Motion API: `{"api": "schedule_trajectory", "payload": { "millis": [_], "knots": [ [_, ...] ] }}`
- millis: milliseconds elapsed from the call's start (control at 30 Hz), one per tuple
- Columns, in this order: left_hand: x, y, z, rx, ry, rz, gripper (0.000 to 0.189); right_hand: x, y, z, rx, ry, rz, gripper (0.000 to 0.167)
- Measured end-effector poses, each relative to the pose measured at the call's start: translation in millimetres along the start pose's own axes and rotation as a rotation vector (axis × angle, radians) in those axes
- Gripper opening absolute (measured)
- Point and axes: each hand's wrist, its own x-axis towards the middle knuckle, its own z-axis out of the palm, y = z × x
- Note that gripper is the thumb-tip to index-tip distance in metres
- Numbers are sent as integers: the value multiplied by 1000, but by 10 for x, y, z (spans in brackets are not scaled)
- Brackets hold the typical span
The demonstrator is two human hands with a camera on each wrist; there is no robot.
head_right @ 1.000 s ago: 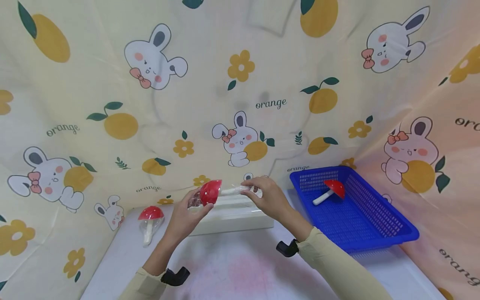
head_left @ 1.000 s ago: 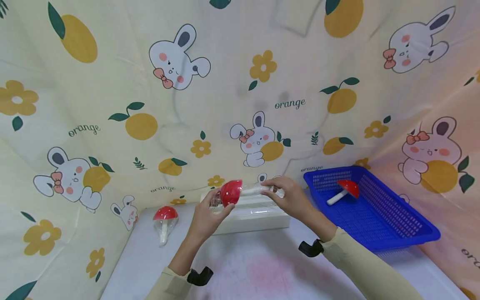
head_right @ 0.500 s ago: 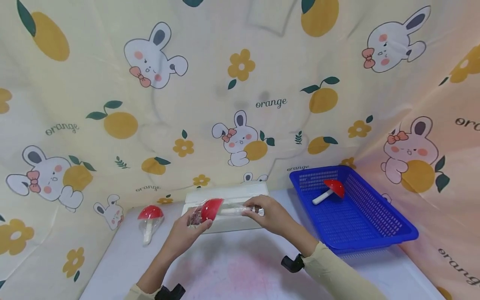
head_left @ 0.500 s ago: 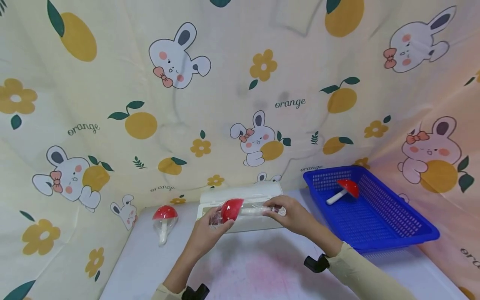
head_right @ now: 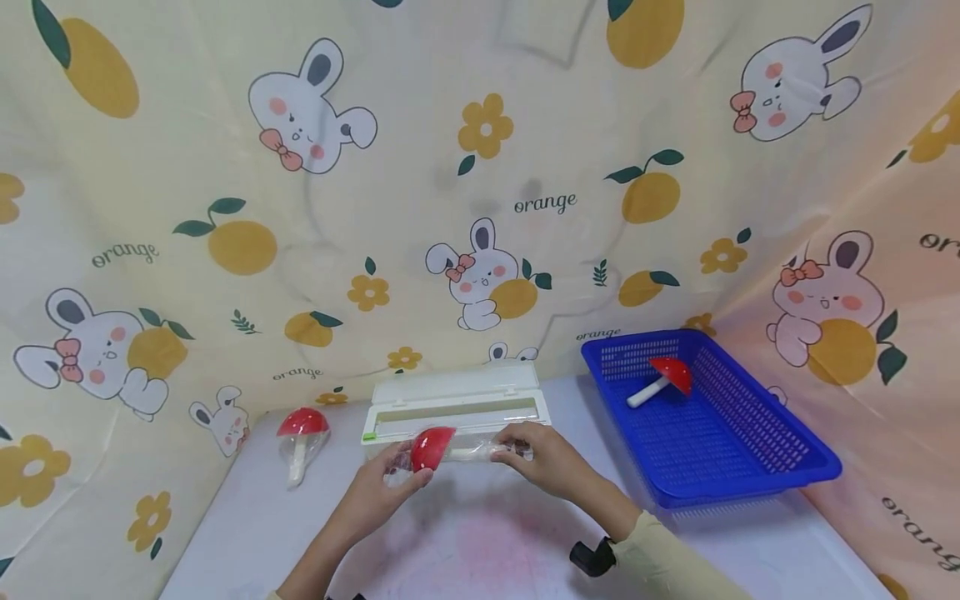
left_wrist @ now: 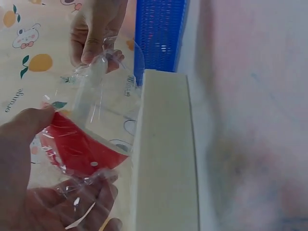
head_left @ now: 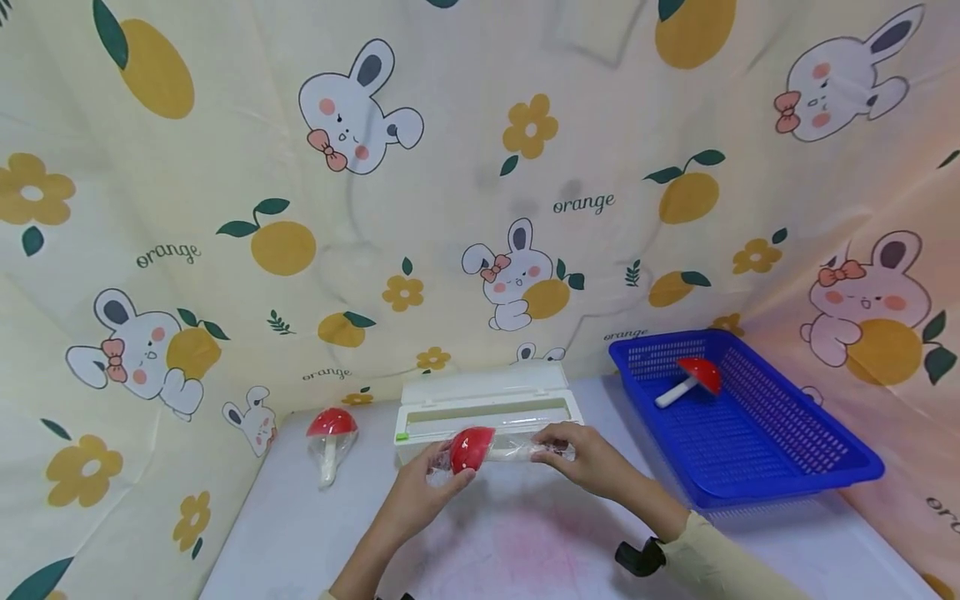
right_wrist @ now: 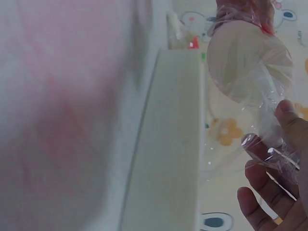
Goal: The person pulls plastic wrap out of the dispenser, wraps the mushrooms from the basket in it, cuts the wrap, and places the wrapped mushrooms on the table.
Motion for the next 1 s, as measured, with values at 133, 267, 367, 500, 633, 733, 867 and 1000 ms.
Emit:
{"api": "schedule_trajectory", "payload": {
  "millis": [133,267,367,500,633,733,867,1000],
  "knots": [
    [-21,-78,53,12,-44,12,77,-82,71,100,20,-1,-34,15],
    [-20,-152,102,63,-57,54,71,-157,159,201,22,-11,-47,15],
    [-13,-204,137,116,-50,89,71,-198,223,270,27,-37,-32,13],
    [-3,-259,167,150,-53,115,72,-221,265,326,22,-83,12,11],
    [33,-298,202,165,-54,103,73,-212,293,352,10,-122,47,12],
    [77,-343,248,172,-43,95,73,-198,330,384,-7,-142,75,11],
    [134,-400,309,179,-22,91,73,-178,376,431,-43,-150,106,12],
    [173,-425,356,171,-2,87,75,-162,409,461,-54,-144,126,14]
  ]
}}
